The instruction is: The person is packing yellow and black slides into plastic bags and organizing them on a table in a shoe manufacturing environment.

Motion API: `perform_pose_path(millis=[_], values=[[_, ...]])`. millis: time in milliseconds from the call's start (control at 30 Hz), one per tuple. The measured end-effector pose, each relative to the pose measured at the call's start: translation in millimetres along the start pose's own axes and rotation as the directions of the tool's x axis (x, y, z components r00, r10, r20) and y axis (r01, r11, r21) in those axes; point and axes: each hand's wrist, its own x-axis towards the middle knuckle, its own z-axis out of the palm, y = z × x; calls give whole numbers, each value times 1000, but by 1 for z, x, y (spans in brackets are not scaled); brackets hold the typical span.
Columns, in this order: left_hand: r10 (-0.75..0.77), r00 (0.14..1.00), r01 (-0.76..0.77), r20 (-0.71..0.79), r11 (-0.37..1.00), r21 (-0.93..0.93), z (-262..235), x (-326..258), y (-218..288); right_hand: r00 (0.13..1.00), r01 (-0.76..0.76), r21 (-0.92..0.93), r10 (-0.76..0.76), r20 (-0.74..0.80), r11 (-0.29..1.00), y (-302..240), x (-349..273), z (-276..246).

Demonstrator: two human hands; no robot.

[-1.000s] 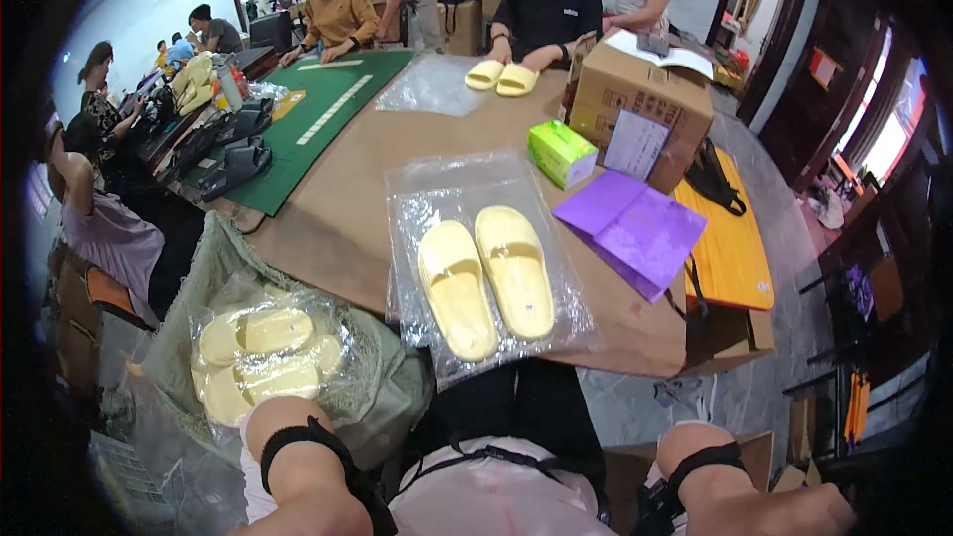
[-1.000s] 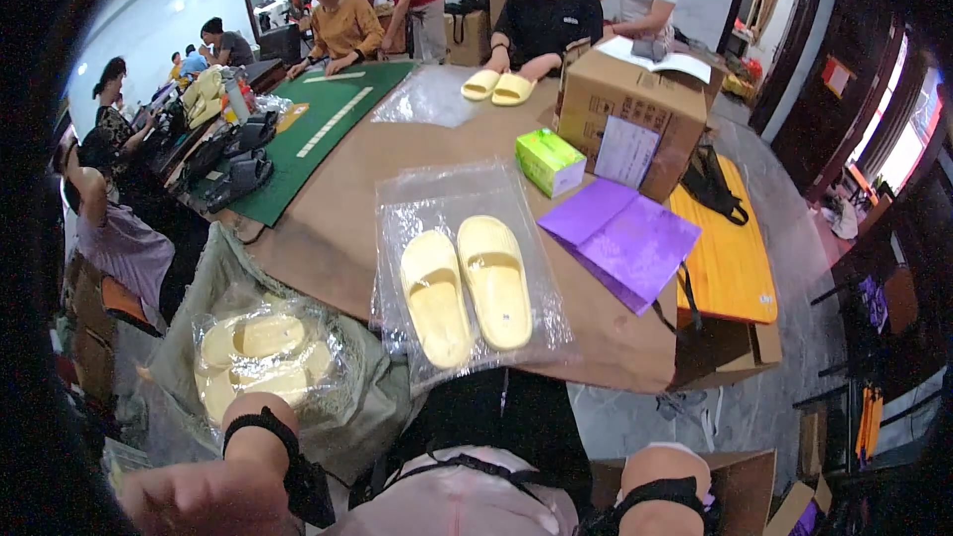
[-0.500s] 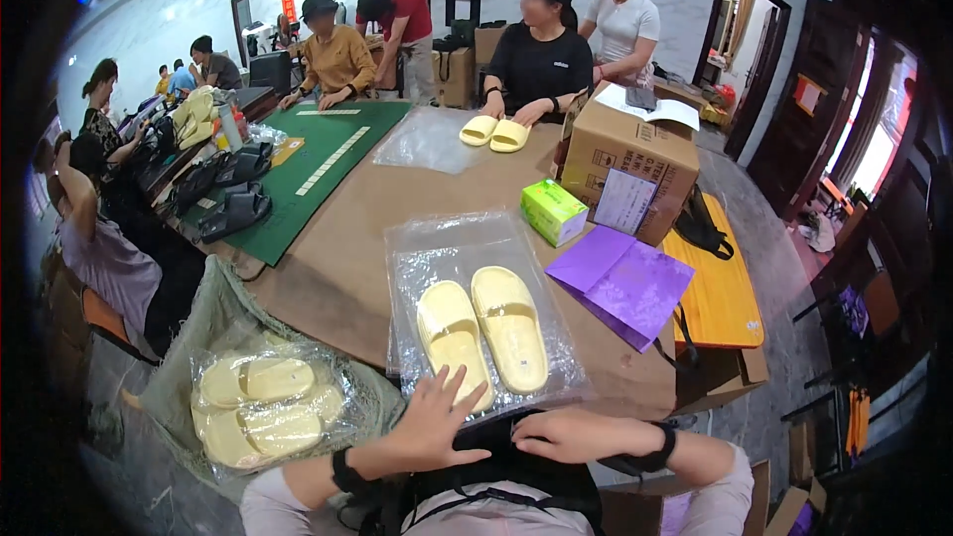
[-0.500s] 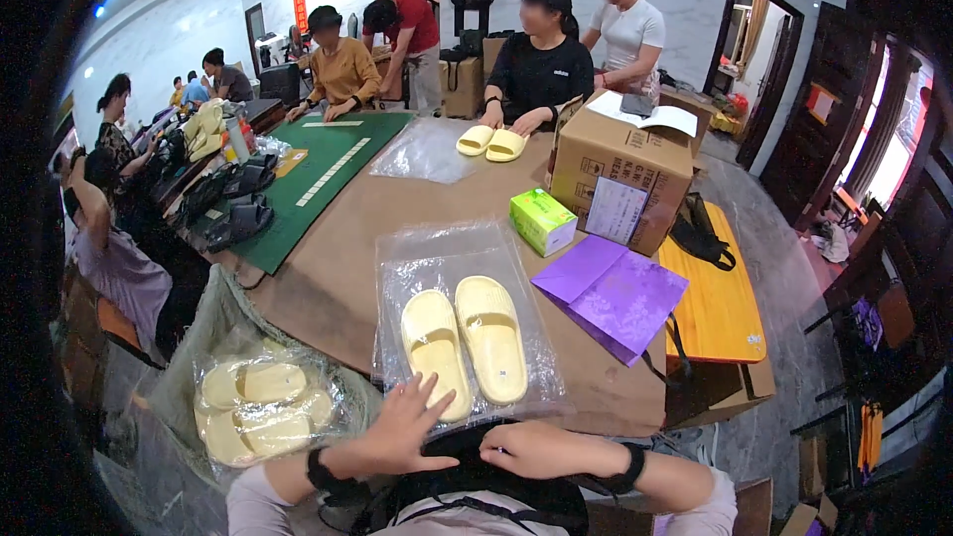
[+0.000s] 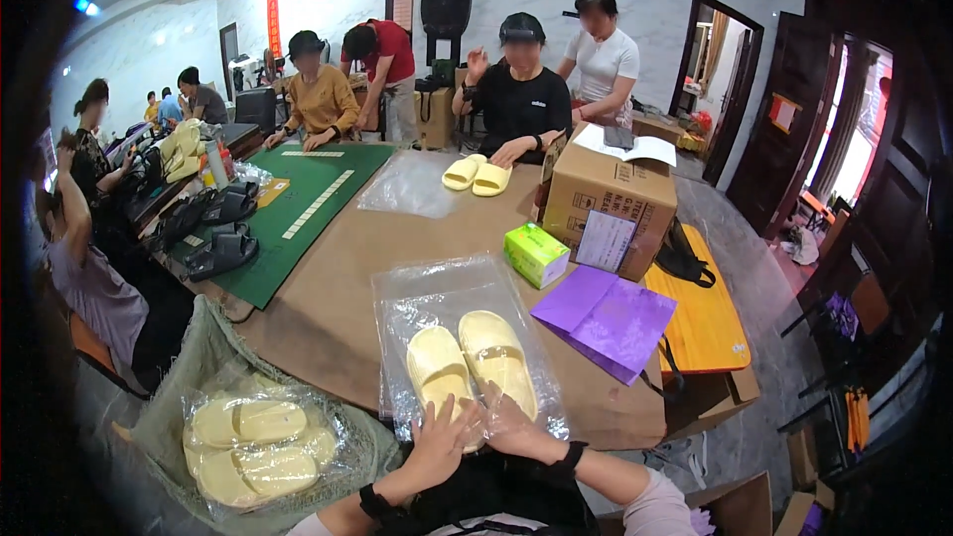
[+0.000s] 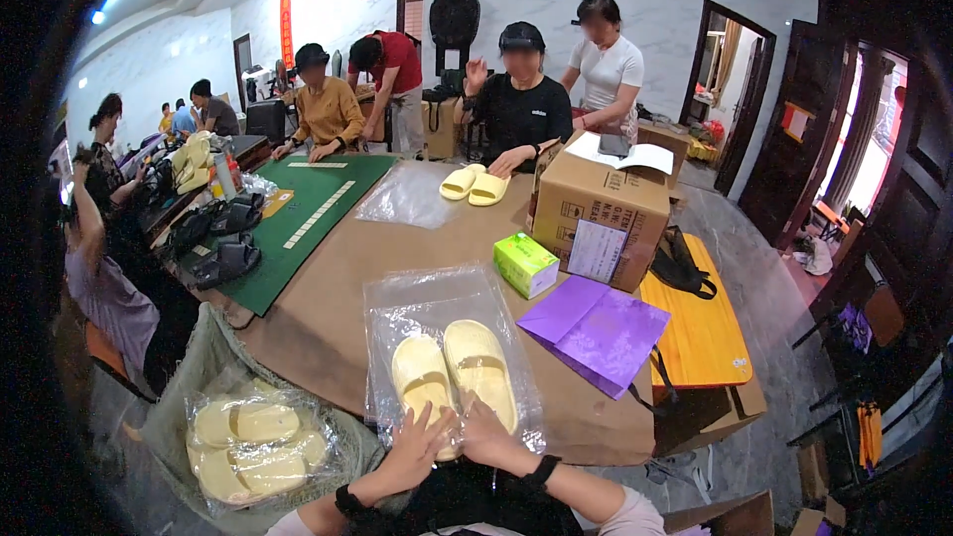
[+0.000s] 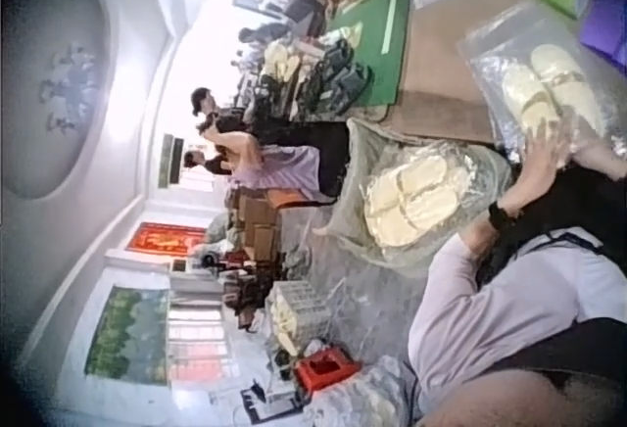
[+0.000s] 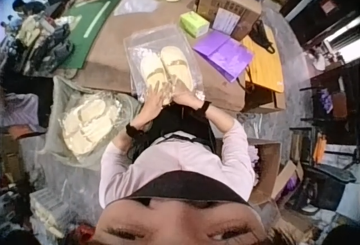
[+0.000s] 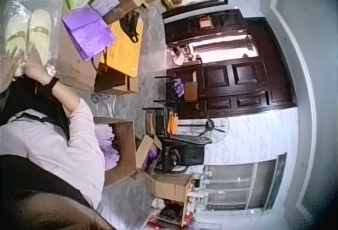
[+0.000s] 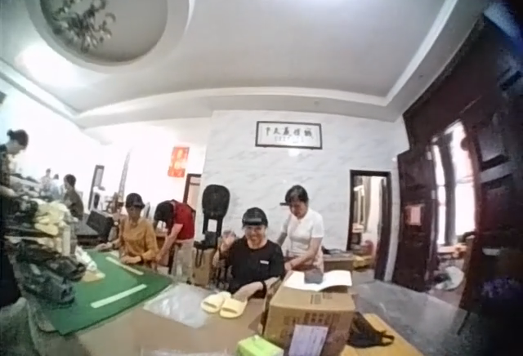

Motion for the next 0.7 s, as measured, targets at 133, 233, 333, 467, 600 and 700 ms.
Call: perform_pose_path(millis=[133, 233, 333, 467, 600, 700], values=[[175, 983, -184, -62, 967, -175, 16, 0, -23, 967, 46, -37, -53, -248, 998, -5, 13, 17], [249, 968, -239, 0, 927, -288, 2, -2, -14, 966, -135, -194, 85, -245, 972, -22, 22, 2], [340, 940, -308, 14, 866, -395, -2, -1, -12, 962, -112, -124, 76, -262, 986, -11, 22, 9], [232, 968, -208, 94, 954, -217, -9, -6, -5, 958, -70, -38, 57, -280, 997, -12, 12, 9], [147, 982, -131, 122, 983, -131, -6, -14, -11, 951, -225, -212, 262, 164, 951, -28, -2, -34], [95, 990, -86, 106, 993, -87, -2, -14, -16, 919, -304, -330, 367, 145, 894, -25, -16, -35]])
